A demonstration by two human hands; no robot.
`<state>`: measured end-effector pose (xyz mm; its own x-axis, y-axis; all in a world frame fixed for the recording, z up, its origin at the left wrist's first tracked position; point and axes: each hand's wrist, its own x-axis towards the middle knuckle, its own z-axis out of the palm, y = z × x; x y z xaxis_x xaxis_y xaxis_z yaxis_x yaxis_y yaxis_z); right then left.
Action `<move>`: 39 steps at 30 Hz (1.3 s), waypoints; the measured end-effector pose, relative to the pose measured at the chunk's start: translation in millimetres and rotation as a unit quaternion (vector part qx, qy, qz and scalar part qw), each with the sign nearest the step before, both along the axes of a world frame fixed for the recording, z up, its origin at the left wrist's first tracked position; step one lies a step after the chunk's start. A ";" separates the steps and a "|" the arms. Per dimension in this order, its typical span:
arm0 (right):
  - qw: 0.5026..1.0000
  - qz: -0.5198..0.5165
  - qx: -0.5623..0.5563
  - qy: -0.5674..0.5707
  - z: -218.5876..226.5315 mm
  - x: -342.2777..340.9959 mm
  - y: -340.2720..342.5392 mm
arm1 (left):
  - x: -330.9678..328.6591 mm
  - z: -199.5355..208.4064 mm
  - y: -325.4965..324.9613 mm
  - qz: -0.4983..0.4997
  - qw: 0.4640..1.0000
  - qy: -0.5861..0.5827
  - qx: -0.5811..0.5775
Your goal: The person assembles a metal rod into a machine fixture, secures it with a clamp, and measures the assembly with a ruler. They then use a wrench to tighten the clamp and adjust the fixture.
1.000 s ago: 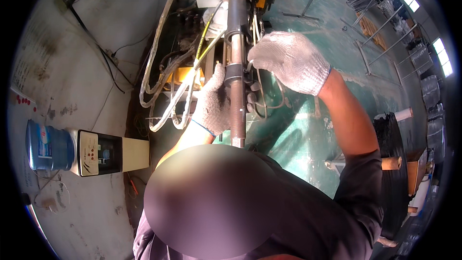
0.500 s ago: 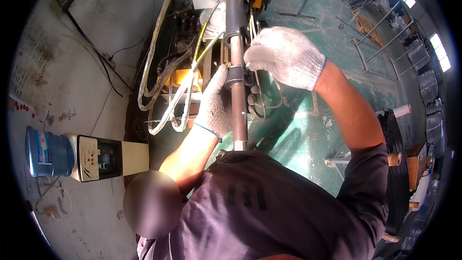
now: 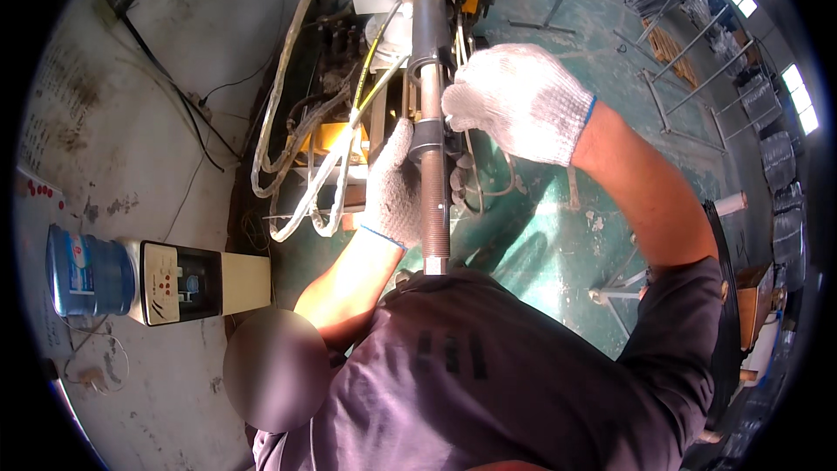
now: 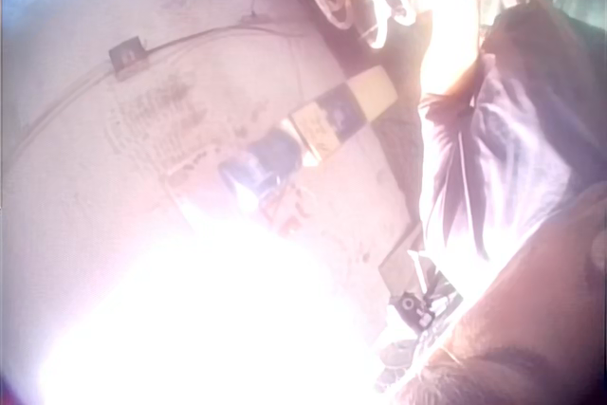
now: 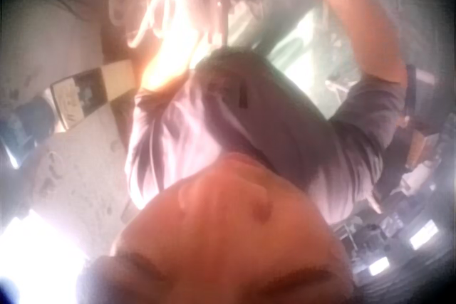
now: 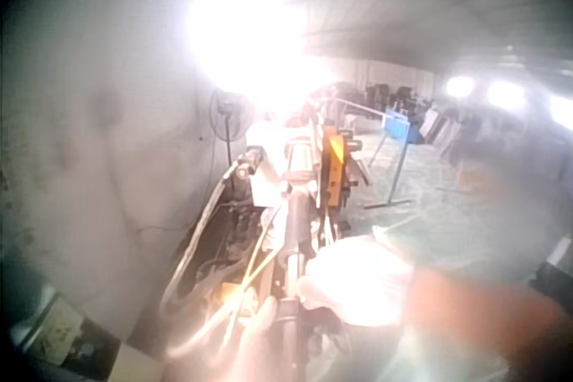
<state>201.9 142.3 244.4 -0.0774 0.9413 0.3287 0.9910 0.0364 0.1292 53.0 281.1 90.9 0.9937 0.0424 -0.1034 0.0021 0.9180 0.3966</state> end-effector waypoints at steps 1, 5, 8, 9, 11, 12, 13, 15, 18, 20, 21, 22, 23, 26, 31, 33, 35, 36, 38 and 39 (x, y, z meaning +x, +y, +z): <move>1.000 -0.003 -0.003 -0.001 0.1 0.1 -0.1 | 0.6 -0.1 -0.4 -0.005 1.000 -0.007 -0.009; 0.999 0.025 0.035 0.027 -3.2 2.5 -1.0 | 1.3 0.6 -1.8 -0.009 1.000 -0.014 -0.021; 0.998 0.021 0.041 0.037 -6.2 5.8 -3.4 | 2.6 -1.3 -1.4 -0.005 1.000 -0.018 -0.014; 0.999 0.011 0.034 0.033 -6.8 5.5 -4.0 | 2.6 -2.2 -1.1 -0.006 1.000 -0.020 -0.011; 0.999 -0.012 0.023 0.036 -6.8 3.5 -5.1 | 2.5 -0.4 -2.4 0.000 1.000 -0.006 -0.015; 0.999 -0.025 0.018 0.044 -6.7 1.8 -5.4 | 2.3 0.2 -2.6 0.003 1.000 0.001 -0.017; 0.998 -0.037 0.013 0.052 -6.4 0.4 -5.6 | 2.4 -0.3 -2.2 0.005 1.000 0.000 -0.015; 0.998 -0.047 0.000 0.044 -4.3 -2.0 -6.1 | 2.8 -1.5 -1.5 0.007 1.000 -0.002 -0.010; 0.997 -0.056 -0.026 0.040 -0.6 -2.8 -6.7 | 1.9 3.4 -2.1 -0.007 0.999 -0.004 -0.034; 0.998 -0.042 -0.017 0.035 0.0 -2.1 -7.0 | 1.3 3.9 -2.2 -0.005 1.000 0.001 -0.026; 0.999 -0.024 0.001 0.030 -0.9 -1.2 -6.1 | 0.9 4.1 -2.0 -0.003 1.000 0.003 -0.021; 0.999 -0.006 0.019 0.025 -1.8 -0.6 -5.3 | 0.7 4.1 -2.1 -0.001 1.000 0.003 -0.020; 0.999 -0.015 0.009 0.027 -2.9 -0.1 -4.4 | 0.6 3.9 -2.2 0.000 1.000 0.004 -0.019; 0.998 -0.052 -0.029 0.029 -1.9 -2.2 -3.3 | 1.0 4.9 -2.3 -0.005 1.000 -0.001 -0.011; 0.988 -0.121 -0.084 0.053 2.2 -15.2 -1.7 | 0.4 5.5 -2.0 -0.001 1.000 0.003 -0.024; 0.987 -0.129 -0.083 0.054 0.6 -16.1 -1.2 | 1.3 4.6 -2.0 0.010 1.000 0.013 -0.022; 0.983 -0.146 -0.097 0.049 2.4 -19.1 -0.3 | 2.0 4.0 -2.7 0.011 0.999 0.011 -0.030; 0.980 -0.157 -0.111 0.045 5.7 -22.2 1.0 | 2.5 3.9 -2.9 0.012 0.999 0.010 -0.034; 0.979 -0.167 -0.111 0.040 5.5 -25.0 0.6 | 0.4 6.7 -2.5 0.010 0.999 0.016 -0.045; 0.981 -0.165 -0.097 0.040 1.5 -25.0 -0.2 | -1.1 8.3 -2.4 0.011 0.998 0.019 -0.051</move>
<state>176.9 142.1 245.9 0.2612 0.9560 0.1333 0.9594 -0.2724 0.0734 52.0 278.7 99.2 0.9881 0.0510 -0.1452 -0.0049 0.9534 0.3016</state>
